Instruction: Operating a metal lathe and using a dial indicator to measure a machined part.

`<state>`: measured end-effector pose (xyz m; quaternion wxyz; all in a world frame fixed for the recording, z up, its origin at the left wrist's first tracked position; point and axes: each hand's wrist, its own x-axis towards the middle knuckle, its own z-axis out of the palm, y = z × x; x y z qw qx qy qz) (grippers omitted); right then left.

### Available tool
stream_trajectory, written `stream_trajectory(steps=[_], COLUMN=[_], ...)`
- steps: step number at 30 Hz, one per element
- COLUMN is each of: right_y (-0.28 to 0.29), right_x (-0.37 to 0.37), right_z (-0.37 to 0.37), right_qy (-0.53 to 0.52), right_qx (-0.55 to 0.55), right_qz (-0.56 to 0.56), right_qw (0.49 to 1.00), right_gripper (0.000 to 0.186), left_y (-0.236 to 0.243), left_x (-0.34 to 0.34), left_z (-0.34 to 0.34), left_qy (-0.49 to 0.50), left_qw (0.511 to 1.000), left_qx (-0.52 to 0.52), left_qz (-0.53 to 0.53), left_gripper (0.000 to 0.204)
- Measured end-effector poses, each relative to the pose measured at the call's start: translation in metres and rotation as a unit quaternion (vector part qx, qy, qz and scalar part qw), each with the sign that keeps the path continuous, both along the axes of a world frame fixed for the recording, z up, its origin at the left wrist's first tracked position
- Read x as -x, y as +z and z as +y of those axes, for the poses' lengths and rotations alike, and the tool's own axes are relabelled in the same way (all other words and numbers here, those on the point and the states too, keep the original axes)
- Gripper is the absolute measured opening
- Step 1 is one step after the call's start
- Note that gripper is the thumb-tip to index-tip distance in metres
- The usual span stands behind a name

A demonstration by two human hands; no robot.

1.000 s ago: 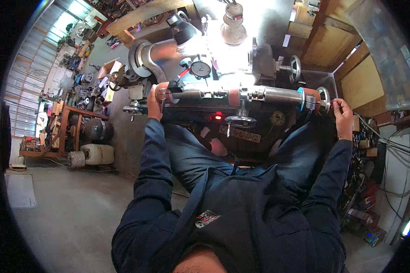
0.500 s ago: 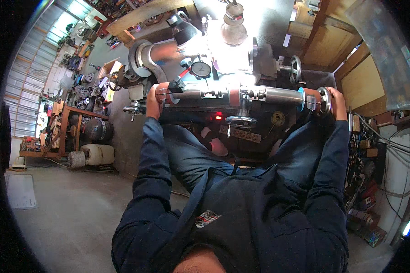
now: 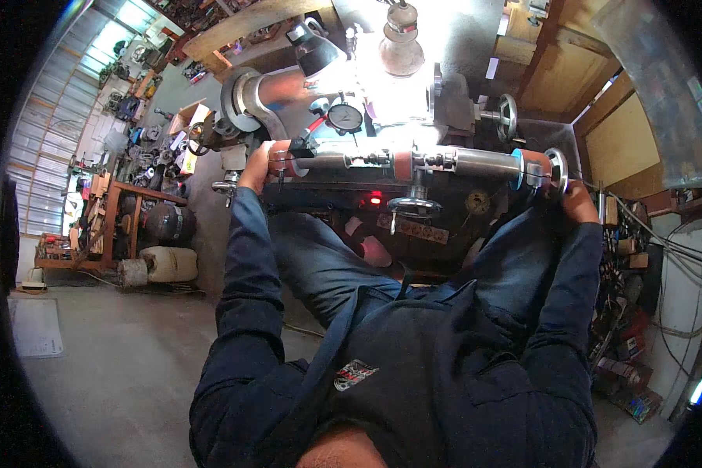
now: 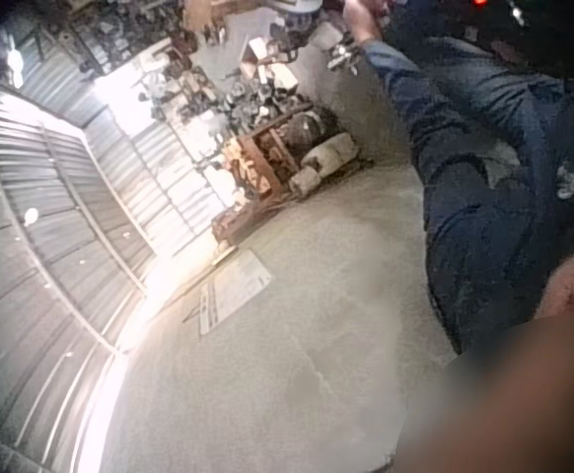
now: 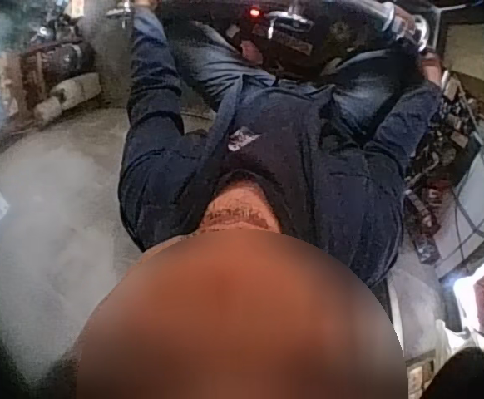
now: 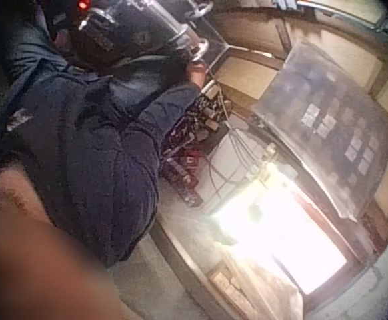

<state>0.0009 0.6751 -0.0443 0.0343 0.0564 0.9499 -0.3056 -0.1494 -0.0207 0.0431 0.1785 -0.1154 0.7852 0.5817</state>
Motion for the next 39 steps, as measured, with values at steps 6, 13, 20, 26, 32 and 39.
stream_trajectory(steps=[6, 13, 20, 26, 32, 39], right_y=[0.032, 0.089, 0.111, 0.130, 0.137, 0.118], right_x=[-0.026, -0.043, -0.041, -0.014, 0.017, 0.064], right_z=[-0.012, -0.046, -0.092, -0.153, -0.262, -0.343], right_qy=[-0.040, -0.076, -0.149, -0.122, 0.102, 0.220], right_qx=[0.060, 0.052, -0.087, -0.180, -0.015, -0.076], right_qz=[-0.078, 0.005, 0.186, 0.361, 0.373, 0.312], right_qw=[0.994, 0.996, 0.967, 0.907, 0.922, 0.921], right_gripper=[0.018, 0.022, 0.027, 0.023, 0.019, 0.031], left_y=[-0.009, -0.039, -0.024, -0.009, -0.025, -0.071], left_x=[-0.001, -0.008, -0.031, -0.017, 0.020, 0.010], left_z=[0.000, -0.002, -0.001, -0.009, -0.016, -0.017], left_qy=[0.046, 0.082, 0.219, 0.170, -0.022, 0.095], left_qw=[0.999, 0.985, 0.897, 0.915, 0.992, 0.973], left_qx=[0.000, -0.133, 0.226, 0.331, -0.037, -0.132], left_qz=[0.004, 0.076, 0.310, 0.157, -0.119, 0.162], left_gripper=[0.046, 0.044, 0.050, 0.063, 0.049, 0.041])
